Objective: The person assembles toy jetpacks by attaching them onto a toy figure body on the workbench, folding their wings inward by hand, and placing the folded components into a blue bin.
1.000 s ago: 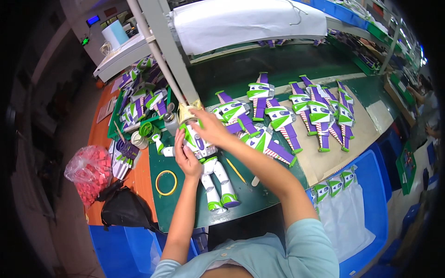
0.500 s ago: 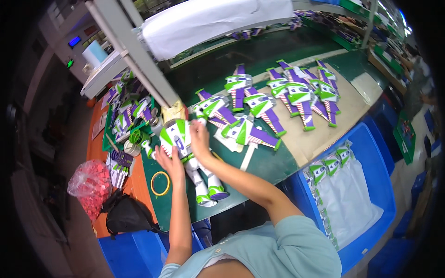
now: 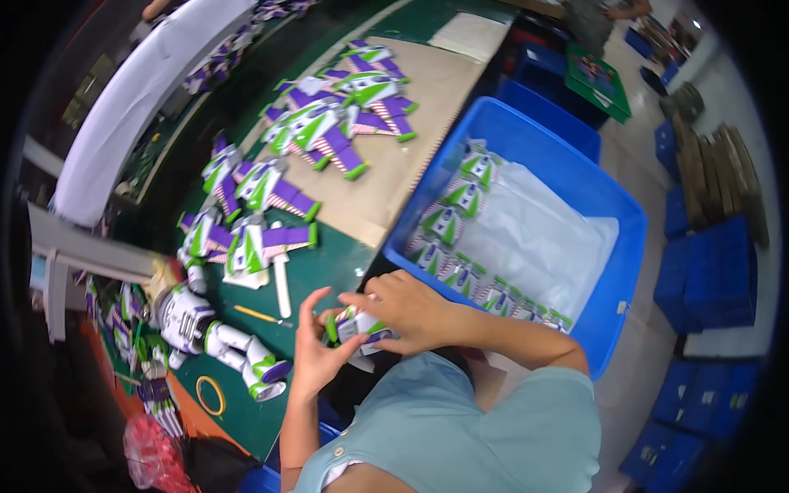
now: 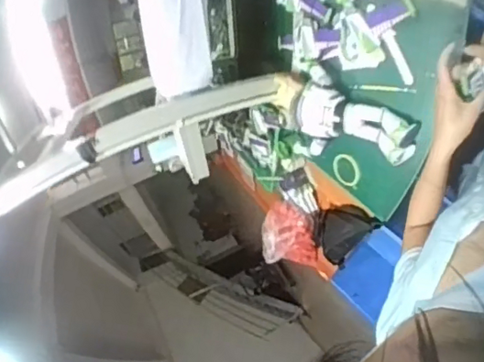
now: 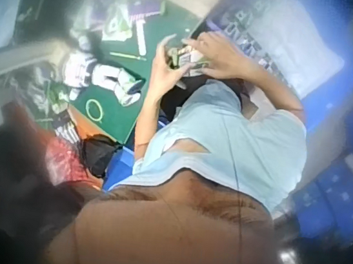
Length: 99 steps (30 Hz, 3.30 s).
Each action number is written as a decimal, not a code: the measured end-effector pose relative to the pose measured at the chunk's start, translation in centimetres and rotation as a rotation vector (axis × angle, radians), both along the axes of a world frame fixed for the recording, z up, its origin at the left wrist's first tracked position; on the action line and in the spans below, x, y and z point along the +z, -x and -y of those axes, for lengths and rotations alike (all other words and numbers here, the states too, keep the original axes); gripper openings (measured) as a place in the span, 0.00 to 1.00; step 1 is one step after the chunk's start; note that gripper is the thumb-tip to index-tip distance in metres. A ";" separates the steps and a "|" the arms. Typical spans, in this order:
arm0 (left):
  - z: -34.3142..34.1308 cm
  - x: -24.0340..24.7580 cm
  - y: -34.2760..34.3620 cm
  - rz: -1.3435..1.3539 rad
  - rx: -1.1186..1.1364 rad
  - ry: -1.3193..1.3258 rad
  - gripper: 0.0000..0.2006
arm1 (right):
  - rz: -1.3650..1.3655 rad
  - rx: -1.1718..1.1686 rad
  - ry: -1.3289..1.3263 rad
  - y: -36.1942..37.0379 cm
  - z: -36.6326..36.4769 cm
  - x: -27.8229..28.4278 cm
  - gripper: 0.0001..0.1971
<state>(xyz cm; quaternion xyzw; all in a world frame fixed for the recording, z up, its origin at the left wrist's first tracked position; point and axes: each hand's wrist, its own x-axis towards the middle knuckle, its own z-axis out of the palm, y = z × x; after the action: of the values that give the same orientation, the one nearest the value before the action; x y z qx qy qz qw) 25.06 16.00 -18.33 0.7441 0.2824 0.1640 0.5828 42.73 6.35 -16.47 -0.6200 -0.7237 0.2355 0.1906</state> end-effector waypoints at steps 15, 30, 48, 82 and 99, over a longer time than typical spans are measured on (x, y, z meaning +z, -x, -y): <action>-10.0 -6.4 -2.3 0.565 0.654 0.936 0.13 | -0.850 -1.886 0.065 -19.3 8.9 -40.9 0.40; -6.1 -2.7 -4.5 0.542 0.642 0.883 0.11 | -0.295 -1.651 -0.199 -17.0 4.7 -25.5 0.29; -12.1 1.2 12.0 0.092 0.644 0.209 0.10 | -1.062 -0.471 -0.338 -6.2 -25.4 -6.6 0.11; -9.7 -1.8 15.7 1.176 1.239 0.312 0.17 | -0.339 0.320 -0.289 19.3 -22.8 4.5 0.29; -16.6 -7.2 20.7 0.772 1.068 0.380 0.21 | -0.110 0.259 -0.667 24.7 -32.8 -1.1 0.19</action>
<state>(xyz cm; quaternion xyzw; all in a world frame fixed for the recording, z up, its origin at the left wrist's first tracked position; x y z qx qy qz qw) 4.41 32.64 -25.49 0.2757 0.4065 0.6301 0.6014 17.99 39.17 -17.52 -0.4133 -0.8219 0.0416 0.3898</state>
